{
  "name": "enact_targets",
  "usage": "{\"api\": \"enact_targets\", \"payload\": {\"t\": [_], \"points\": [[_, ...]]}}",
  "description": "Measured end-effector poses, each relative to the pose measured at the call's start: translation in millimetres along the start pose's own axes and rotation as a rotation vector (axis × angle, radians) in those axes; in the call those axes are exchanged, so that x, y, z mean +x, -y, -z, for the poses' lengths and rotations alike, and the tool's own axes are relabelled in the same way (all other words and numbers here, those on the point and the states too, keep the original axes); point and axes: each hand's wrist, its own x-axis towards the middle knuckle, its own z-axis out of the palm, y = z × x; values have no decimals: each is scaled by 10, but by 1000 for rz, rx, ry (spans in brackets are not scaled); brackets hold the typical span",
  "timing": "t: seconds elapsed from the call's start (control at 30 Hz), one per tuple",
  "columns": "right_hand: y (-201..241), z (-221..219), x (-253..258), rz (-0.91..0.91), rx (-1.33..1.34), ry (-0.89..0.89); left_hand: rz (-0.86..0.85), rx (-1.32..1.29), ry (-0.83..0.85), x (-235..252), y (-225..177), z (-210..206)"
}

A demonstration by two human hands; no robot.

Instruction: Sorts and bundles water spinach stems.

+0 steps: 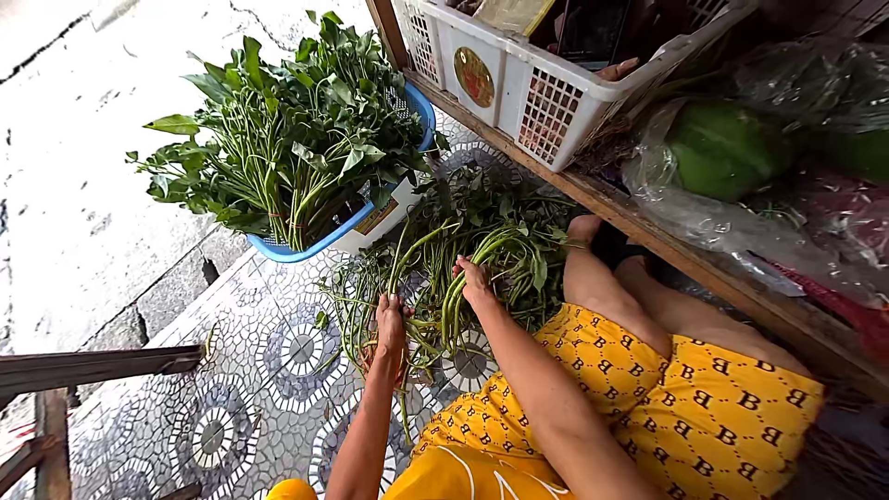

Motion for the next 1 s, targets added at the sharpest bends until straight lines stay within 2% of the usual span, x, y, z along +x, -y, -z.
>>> {"api": "enact_targets", "payload": {"t": [0.17, 0.3, 0.47, 0.57, 0.8, 0.9, 1.0], "points": [[-31, -30, -22, 9, 7, 133, -55, -46, 42, -48, 284, -189], [-74, -87, -97, -31, -8, 174, -91, -55, 54, -63, 411, -333], [-48, -124, -118, -20, 51, 93, -132, -128, 18, 7, 327, -401], [-25, -108, -86, 30, 120, -21, -48, -241, 0, 28, 191, -392], [9, -105, -107, 32, 111, 11, 109, -413, 21, 49, 163, -192], [24, -124, -123, 8, 129, 27, 28, -308, 68, -44, 48, 31], [107, -138, -92, -37, 170, 121, -181, -104, 232, -238, -426, 307]]}}
